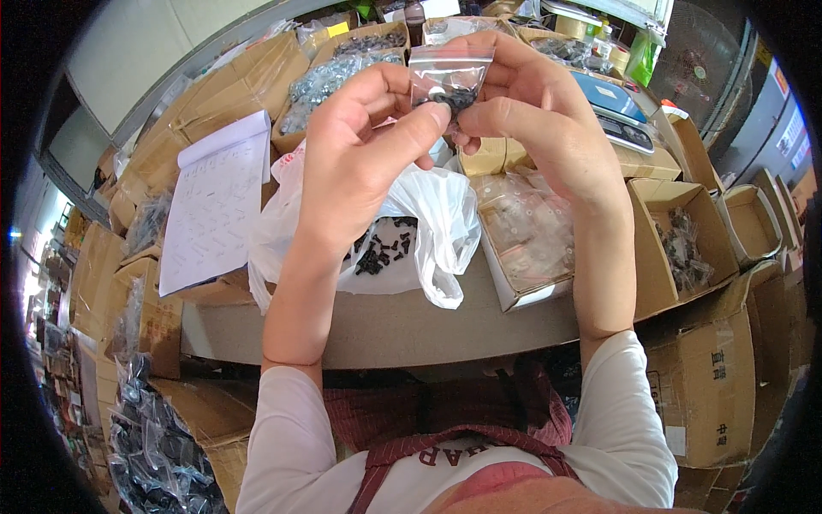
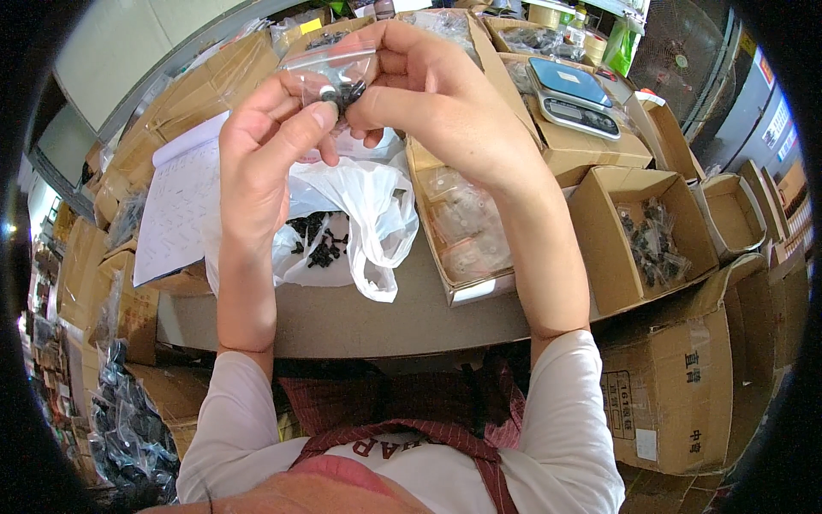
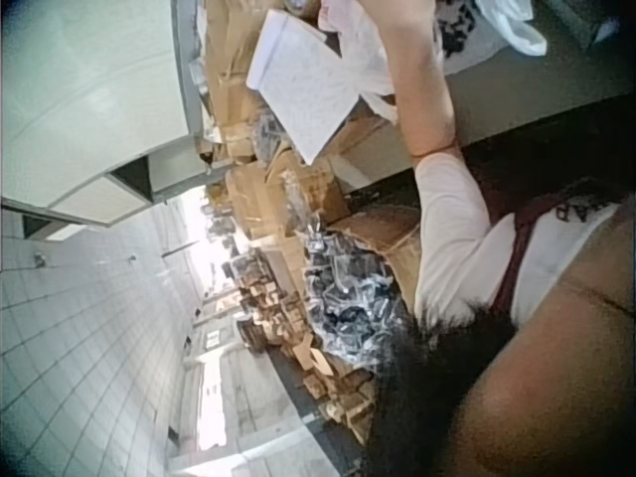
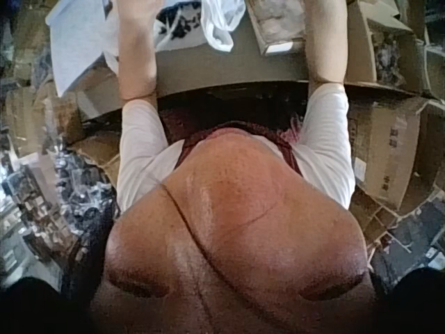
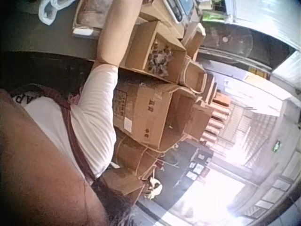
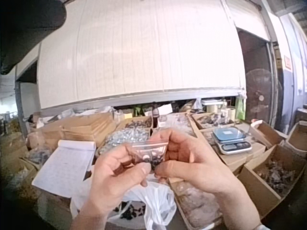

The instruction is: The person packs fasteners by picking up small plastic bags and placing black screws into each bag by hand.

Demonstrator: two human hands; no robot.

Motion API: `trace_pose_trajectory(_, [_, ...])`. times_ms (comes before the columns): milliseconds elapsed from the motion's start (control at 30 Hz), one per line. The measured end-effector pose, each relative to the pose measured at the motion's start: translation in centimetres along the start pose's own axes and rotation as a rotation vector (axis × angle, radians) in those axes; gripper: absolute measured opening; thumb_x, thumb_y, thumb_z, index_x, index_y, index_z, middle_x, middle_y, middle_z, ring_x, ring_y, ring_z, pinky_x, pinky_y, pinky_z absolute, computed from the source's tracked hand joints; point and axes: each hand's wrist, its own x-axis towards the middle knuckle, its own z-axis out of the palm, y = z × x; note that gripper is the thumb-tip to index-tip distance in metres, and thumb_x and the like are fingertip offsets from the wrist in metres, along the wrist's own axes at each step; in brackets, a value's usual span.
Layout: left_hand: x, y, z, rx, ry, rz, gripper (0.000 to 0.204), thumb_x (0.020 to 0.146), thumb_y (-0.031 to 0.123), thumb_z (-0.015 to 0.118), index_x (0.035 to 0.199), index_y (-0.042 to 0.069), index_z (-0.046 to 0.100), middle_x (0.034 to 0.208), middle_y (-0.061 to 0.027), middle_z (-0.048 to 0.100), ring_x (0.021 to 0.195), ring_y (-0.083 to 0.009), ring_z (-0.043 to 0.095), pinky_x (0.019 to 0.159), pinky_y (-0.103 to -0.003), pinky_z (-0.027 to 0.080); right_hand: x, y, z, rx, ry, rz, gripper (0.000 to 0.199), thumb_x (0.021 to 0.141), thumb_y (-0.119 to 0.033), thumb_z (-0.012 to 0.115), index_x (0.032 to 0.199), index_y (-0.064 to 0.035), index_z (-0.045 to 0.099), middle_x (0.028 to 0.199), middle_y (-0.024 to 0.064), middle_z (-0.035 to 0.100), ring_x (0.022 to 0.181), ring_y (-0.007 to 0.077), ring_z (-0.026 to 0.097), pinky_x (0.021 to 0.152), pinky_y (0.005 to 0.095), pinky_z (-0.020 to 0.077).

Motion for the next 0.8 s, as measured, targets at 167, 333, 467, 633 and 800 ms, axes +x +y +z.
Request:
trace_pose_trajectory(167, [-0.5,0.7,0.6,0.26,0.058,-0.036,0.02,0.095,0.015,0.075,0.108,0.001,0.07,0.089,-0.0031,0.073,0.078,-0.0066,0.065,0.068,-0.022,0.052,-0.8,-0.7,-1.0,-0.233,-0.007,-0.022,0.035,0.091,-0.005,0.066,0.126,0.0002,0.065,0.109,0.0084,0.072,0.094,0.015,0.07,0.083,0.0295,0.0561])
trace_pose_trajectory(333, [-0.9,0.8,0.4,0.522,0.104,0.221,0.018,0.095,0.016,0.076,0.11,0.005,0.073,0.092,-0.0018,0.074,0.087,-0.01,0.071,0.074,-0.023,0.054,-3.5,-5.8,-4.2,-0.547,0.461,-0.326,0.017,0.089,0.007,0.068,0.105,0.0016,0.071,0.097,0.0105,0.075,0.081,0.0133,0.071,0.069,0.0229,0.0578])
trace_pose_trajectory(467, [-2.5,4.3,-1.5,0.568,0.095,0.185,0.025,0.101,0.016,0.068,0.118,-0.001,0.072,0.111,-0.0068,0.074,0.104,-0.0122,0.069,0.087,-0.025,0.052,-8.3,-9.1,-7.4,-0.751,0.662,-0.22,0.014,0.094,0.001,0.066,0.107,0.0001,0.072,0.076,0.0001,0.065,0.071,0.0085,0.063,0.064,0.0221,0.0498])
trace_pose_trajectory(633, [-3.0,5.0,-0.1,0.567,-0.061,0.198,0.021,0.101,0.016,0.068,0.113,-0.001,0.072,0.107,-0.0052,0.074,0.103,-0.0109,0.069,0.086,-0.023,0.05,-13.4,-6.5,-11.7,-1.949,0.473,0.288,0.019,0.092,-0.012,0.068,0.107,-0.0004,0.069,0.095,0.0146,0.072,0.085,0.0272,0.07,0.077,0.0402,0.0549])
trace_pose_trajectory(800, [-5.2,6.5,4.6,0.671,-0.076,0.319,0.008,0.092,0.001,0.064,0.096,0.0,0.072,0.083,-0.0087,0.07,0.07,-0.0125,0.065,0.062,-0.024,0.051,-11.9,2.6,-7.2,-1.324,-0.218,0.485,0.037,0.087,-0.014,0.073,0.122,-0.0045,0.068,0.124,0.0177,0.068,0.115,0.0355,0.065,0.099,0.0414,0.0514])
